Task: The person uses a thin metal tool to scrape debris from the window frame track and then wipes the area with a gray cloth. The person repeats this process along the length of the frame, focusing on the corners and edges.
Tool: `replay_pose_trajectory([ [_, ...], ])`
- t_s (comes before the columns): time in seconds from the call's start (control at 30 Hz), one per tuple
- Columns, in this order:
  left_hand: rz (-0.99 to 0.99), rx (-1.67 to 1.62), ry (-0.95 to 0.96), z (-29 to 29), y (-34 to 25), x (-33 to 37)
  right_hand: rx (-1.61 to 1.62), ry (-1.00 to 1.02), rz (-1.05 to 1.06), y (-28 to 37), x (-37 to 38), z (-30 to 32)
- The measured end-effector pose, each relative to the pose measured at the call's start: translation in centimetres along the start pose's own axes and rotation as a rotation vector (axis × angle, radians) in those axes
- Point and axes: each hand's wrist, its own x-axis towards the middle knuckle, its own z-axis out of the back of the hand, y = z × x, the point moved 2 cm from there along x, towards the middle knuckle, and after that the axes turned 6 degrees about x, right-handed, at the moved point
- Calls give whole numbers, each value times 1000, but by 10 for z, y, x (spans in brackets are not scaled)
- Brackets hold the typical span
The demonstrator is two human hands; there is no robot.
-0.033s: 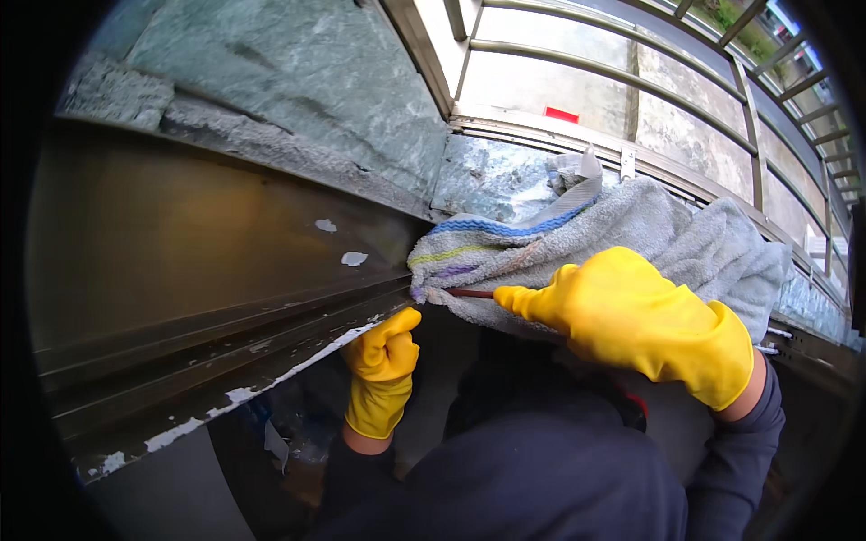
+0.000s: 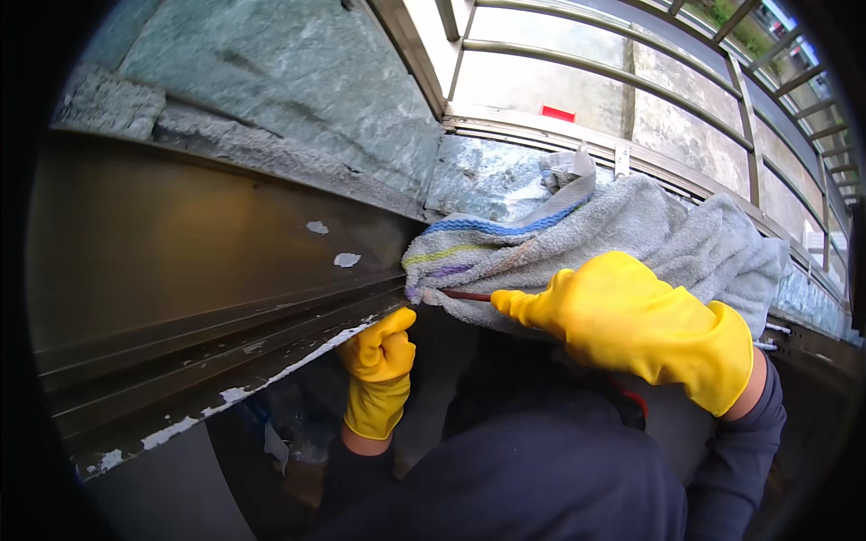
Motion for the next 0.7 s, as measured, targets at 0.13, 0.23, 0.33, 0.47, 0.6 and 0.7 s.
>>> replay_pose_trajectory([
  [0.13,5,29,-15,-4,-1,-1,-73,-9,-92,-16,-55,-2],
  [0.23,10,45,-26,-3,-8,2,-260,-163,-220,-28,-124,-15],
  [0.33,-2,64,-71,-3,-13,7,-48,-232,-753,-27,-168,-2],
  [0.47,-88,8,-32,4,-32,18,-166,-399,-532,-59,-210,-20],
  [0.6,-373,-258,100,0,-78,36,48,-466,-281,-67,-199,-35],
  [0.7,-500,-412,340,-24,-128,66,98,-478,-265,-52,-182,-43],
])
